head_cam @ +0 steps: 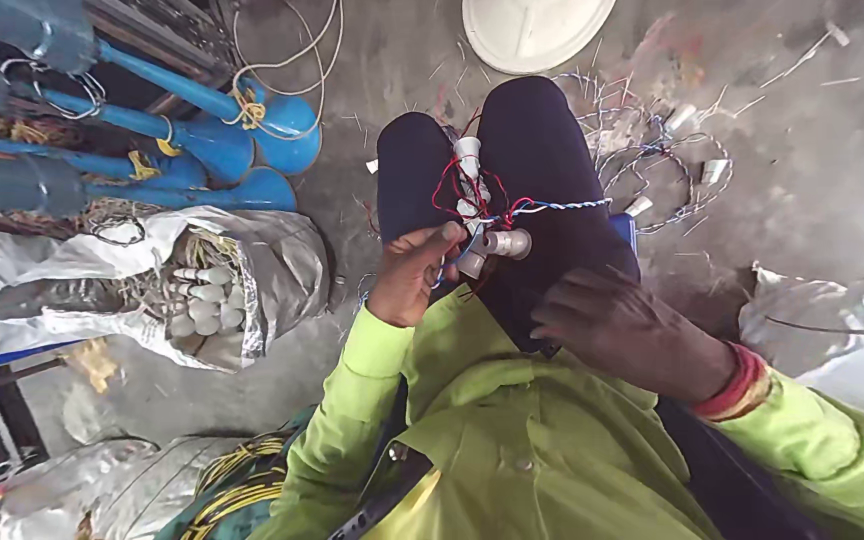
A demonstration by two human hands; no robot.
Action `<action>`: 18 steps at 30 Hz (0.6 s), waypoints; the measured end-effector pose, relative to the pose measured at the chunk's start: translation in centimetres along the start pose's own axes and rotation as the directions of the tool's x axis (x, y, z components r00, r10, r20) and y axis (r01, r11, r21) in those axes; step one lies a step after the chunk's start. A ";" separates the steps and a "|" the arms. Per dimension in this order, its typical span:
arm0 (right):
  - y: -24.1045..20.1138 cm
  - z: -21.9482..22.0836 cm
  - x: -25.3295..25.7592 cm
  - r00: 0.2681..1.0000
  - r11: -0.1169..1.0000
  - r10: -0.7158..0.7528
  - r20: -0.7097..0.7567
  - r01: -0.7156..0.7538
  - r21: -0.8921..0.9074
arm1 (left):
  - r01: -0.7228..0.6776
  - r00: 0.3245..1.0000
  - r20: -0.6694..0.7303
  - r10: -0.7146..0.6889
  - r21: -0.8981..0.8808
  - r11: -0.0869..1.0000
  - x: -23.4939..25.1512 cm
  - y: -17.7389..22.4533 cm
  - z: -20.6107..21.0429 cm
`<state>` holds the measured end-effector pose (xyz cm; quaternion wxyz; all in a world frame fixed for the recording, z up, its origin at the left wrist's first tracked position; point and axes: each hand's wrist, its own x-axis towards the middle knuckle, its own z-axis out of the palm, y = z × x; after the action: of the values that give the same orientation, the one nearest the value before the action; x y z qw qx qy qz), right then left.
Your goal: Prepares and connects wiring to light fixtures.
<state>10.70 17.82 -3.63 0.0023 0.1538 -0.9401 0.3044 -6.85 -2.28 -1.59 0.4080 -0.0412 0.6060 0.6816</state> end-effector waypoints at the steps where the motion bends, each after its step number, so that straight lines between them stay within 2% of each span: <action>1: 0.1 -0.1 0.2 0.999 1.000 0.022 -0.025 -0.021 0.023 | -0.008 1.000 0.004 0.008 0.010 1.000 0.0 0.1 0.0; 3: -0.1 -1.3 1.0 0.969 0.979 0.160 -0.186 -0.132 0.154 | -0.002 1.000 0.003 0.002 0.018 1.000 -0.1 0.1 -0.2; 5: 0.4 -2.7 1.9 0.874 0.923 0.355 -0.332 -0.273 0.270 | 0.009 1.000 0.006 -0.009 0.006 1.000 -0.2 0.1 -0.4; 6: 1.1 -3.0 2.4 0.830 0.899 0.419 -0.368 -0.321 0.298 | 0.011 1.000 0.016 -0.011 -0.001 1.000 -0.2 0.1 -0.5; 7: 2.0 -3.0 3.0 0.816 0.890 0.441 -0.374 -0.342 0.303 | 0.005 1.000 0.030 -0.005 0.001 1.000 -0.3 0.0 -0.5; 11: 5.0 -1.0 4.8 0.879 0.926 0.348 -0.327 -0.268 0.264 | -0.053 0.996 0.068 0.051 0.027 0.998 -0.8 -0.4 -0.8; 14: 4.8 -0.8 5.0 0.853 0.921 0.350 -0.387 -0.237 0.310 | -0.152 0.979 0.154 0.133 0.115 0.982 -1.0 -0.5 -2.0; 18: 3.4 -1.8 4.3 0.848 0.928 0.307 -0.432 -0.166 0.334 | -0.213 0.926 0.350 0.142 0.172 0.962 -0.8 0.3 -3.8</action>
<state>5.46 20.24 -3.72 0.1737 -0.0453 -0.8682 0.4625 -8.15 -5.94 -1.86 0.4433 0.1730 0.5966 0.6462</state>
